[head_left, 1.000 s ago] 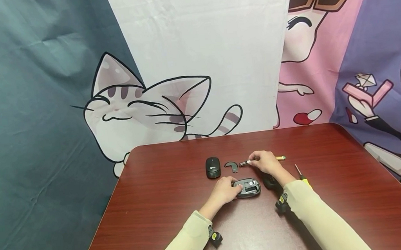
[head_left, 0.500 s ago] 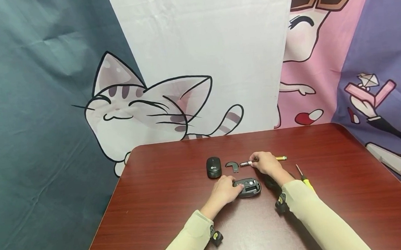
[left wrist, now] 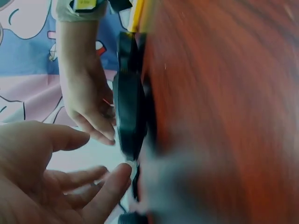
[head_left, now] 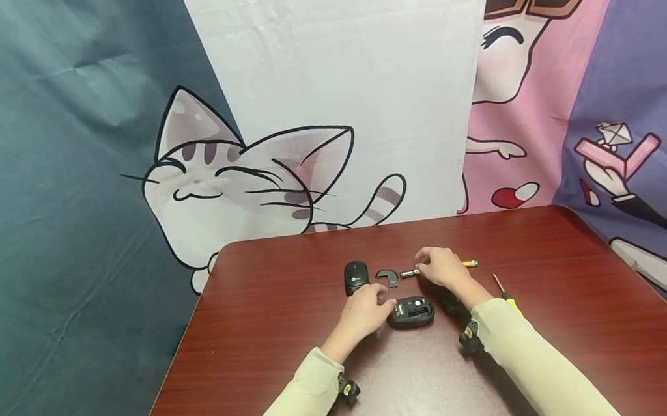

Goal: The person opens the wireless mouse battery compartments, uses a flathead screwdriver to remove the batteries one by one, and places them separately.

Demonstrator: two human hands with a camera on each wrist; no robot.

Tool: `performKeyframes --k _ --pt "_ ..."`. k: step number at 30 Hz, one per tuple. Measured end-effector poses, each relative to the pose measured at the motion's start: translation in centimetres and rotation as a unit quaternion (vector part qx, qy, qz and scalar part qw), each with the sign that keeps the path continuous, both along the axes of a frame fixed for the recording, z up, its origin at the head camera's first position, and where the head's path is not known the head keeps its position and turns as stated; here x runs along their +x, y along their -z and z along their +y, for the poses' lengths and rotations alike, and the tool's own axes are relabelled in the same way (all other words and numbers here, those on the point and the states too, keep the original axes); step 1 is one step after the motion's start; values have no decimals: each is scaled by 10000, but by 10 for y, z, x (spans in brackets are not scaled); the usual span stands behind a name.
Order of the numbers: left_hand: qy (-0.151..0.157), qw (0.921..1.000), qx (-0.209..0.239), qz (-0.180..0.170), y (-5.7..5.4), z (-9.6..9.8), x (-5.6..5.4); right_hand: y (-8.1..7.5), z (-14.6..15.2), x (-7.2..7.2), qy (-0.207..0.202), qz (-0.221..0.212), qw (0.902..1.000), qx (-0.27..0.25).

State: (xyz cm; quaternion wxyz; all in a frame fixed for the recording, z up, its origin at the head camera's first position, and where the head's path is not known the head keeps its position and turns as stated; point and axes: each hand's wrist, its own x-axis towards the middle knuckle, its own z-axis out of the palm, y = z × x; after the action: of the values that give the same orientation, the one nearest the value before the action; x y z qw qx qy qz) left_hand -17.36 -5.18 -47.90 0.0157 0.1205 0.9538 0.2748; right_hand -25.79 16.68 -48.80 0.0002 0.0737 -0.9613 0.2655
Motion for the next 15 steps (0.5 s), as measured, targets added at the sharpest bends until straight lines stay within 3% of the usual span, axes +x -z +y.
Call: performKeyframes --k 7,15 --pt "344 9940 -415 950 -11 -29 -15 -14 -14 4 -320 381 9987 -94" --pt "1182 9839 -920 973 -16 -70 -39 -21 -37 10 -1016 683 9924 131"
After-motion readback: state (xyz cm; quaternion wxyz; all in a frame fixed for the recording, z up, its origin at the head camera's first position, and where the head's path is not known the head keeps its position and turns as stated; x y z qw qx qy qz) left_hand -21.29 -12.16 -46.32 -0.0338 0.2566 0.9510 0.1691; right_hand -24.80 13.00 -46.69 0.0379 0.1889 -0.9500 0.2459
